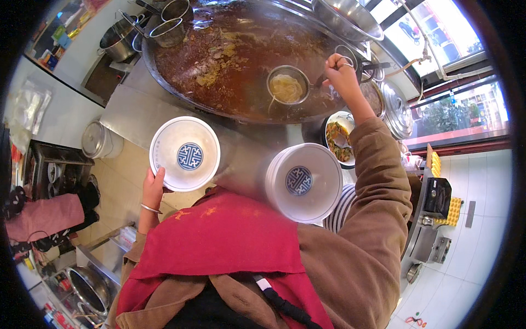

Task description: The person repeatedly scoops noodles from a large boiling pot using a strainer, transfers them into bowls, and adds broth and toppings. The person uses chopsticks to separate noodles and a ladle to pour broth, preparing multiple servings in a commercial kitchen.

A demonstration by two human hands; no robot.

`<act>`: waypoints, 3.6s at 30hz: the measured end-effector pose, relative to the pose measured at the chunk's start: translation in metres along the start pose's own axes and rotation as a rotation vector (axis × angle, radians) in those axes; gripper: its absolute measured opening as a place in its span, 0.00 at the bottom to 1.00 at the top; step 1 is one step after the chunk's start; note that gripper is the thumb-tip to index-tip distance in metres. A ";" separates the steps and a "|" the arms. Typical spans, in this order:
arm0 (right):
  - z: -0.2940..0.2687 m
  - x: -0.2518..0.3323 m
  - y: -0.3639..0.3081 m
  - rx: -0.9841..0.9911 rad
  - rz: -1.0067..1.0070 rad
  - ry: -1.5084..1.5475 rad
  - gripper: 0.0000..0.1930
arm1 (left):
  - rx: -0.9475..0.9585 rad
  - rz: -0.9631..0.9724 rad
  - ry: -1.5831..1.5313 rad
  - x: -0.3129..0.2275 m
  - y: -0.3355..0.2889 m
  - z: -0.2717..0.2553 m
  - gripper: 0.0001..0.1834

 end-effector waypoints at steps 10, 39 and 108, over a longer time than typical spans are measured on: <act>0.081 0.035 -0.052 0.332 -0.502 -0.355 0.10 | 0.047 -0.023 -0.043 0.002 0.001 0.002 0.19; 0.012 -0.013 -0.026 0.071 0.002 -0.008 0.09 | 0.056 -0.158 -0.174 -0.023 -0.020 0.015 0.22; 0.034 0.086 -0.053 0.057 -0.291 0.110 0.16 | 0.724 -0.345 -0.904 -0.135 -0.056 0.077 0.40</act>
Point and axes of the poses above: each hand's wrist, its own y-axis towards the middle knuckle, its own z-axis out of the palm, x = y × z, the point moved 10 cm from there along y, towards the middle knuckle, and after that the axes turned 4 degrees about -z, right-handed, at the moved point
